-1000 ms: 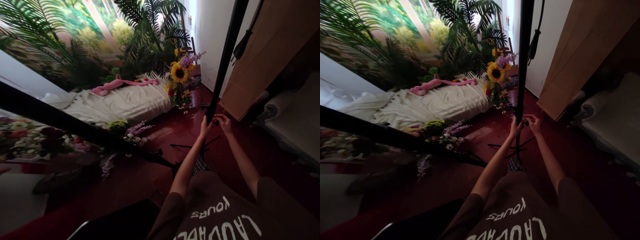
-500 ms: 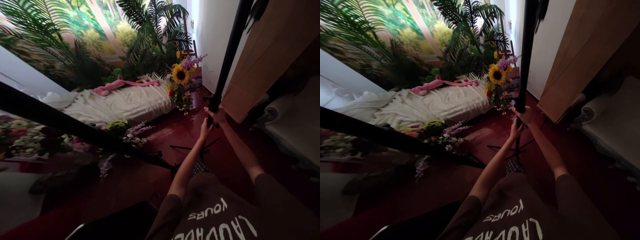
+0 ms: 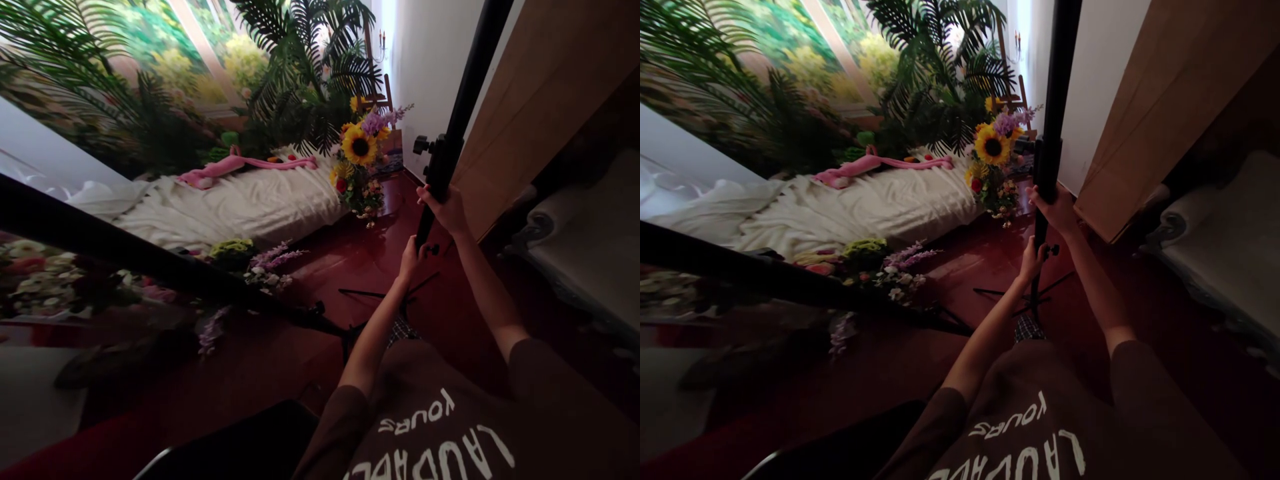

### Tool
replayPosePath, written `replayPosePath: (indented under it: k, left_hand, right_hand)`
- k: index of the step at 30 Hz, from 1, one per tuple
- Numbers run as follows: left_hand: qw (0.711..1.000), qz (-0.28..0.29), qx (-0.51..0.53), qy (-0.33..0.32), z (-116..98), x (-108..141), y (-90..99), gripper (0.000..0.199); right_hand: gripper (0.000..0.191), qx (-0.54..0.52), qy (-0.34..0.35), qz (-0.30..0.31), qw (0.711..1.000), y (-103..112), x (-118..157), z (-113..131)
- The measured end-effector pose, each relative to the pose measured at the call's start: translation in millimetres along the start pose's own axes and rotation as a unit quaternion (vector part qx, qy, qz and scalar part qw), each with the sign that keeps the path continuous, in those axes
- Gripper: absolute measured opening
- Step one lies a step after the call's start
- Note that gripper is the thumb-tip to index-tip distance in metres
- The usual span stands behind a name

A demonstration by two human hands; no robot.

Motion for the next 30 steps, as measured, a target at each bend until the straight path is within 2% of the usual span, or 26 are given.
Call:
replayPosePath:
  k: [4, 6, 10, 14, 19, 25, 30]
  left_hand:
    - [1.0, 0.007, 0.007, -0.008, 1, 0, 0.1, 0.025]
    - [1.0, 0.009, 0.013, -0.013, 1, 0, 0.0, 0.024]
    - [1.0, 0.003, 0.016, -0.007, 3, -1, -0.6, 0.025]
    - [1.0, 0.008, 0.021, 0.0, 6, 0, -1.6, 0.027]
    - [1.0, 0.008, 0.006, -0.008, 5, 1, -0.1, 0.025]
    - [1.0, 0.01, 0.0, -0.006, 4, 2, -0.4, 0.024]
    - [1.0, 0.016, 0.007, -0.004, 1, 2, -0.3, 0.024]
  right_hand:
    - [0.039, 0.016, -0.047, 0.052, 0.997, 2, 47, -29]
    - [0.038, 0.031, -0.067, 0.06, 0.995, 4, 76, -47]
    - [0.023, 0.138, -0.029, 0.018, 0.99, 9, 128, -65]
    - [0.039, 0.18, -0.004, 0.034, 0.983, 1, 157, -70]
    - [0.049, 0.184, -0.03, 0.022, 0.982, -12, 163, -85]
    - [0.044, 0.064, -0.105, -0.027, 0.992, -15, 152, -103]
    - [0.046, 0.022, -0.169, -0.066, 0.983, -16, 143, -109]
Point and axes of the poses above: each hand's wrist, its own x-axis away from the middle knuckle, its own y-axis out of the back of the hand, z = x × y, the point moved 4 cm from there along -x, towards the middle knuckle, and after that the axes turned 6 degrees about z, right-handed, at the moved point
